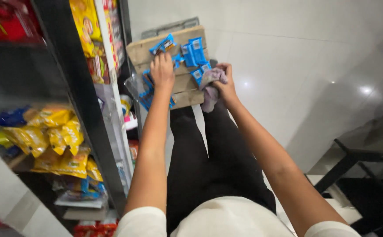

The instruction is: Wiping down small snack packets with a cloth in a grocery store aisle.

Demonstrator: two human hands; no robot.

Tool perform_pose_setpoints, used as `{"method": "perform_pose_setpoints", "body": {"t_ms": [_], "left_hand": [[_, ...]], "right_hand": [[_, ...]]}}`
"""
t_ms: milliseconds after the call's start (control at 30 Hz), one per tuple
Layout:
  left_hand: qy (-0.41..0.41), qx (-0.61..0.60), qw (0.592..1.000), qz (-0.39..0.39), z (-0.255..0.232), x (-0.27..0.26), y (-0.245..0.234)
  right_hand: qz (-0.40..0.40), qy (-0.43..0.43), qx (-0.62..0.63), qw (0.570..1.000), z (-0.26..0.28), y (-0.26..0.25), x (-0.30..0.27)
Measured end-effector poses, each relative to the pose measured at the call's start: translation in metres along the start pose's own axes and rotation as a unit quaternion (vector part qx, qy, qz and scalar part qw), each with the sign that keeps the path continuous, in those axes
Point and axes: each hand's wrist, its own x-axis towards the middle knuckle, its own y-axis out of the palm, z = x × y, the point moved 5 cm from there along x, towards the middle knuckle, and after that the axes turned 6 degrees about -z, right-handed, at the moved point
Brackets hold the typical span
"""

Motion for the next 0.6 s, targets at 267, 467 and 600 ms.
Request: {"method": "perform_pose_setpoints", "body": {"t_ms": [267,467,600], "left_hand": [[-0.245,-0.339,0.875,0.245,0.014,-0.046,-0.05],[-0.223,-0.467,0.821,0.241,-0.042,-0.056,-0.129],[-0.2,-0.546,0.756,0.299,-0.083,-0.022,-0.24]], "right_hand": [[-0.085,0.048,0.074,0.992,0.013,0.001,-0.059],[-0.069,-0.012,0.065,0.995,0.026,-0.009,-0.144],[-0.094,-0.099,0.089,0.987,0.057,-0.035,-0.198]]}}
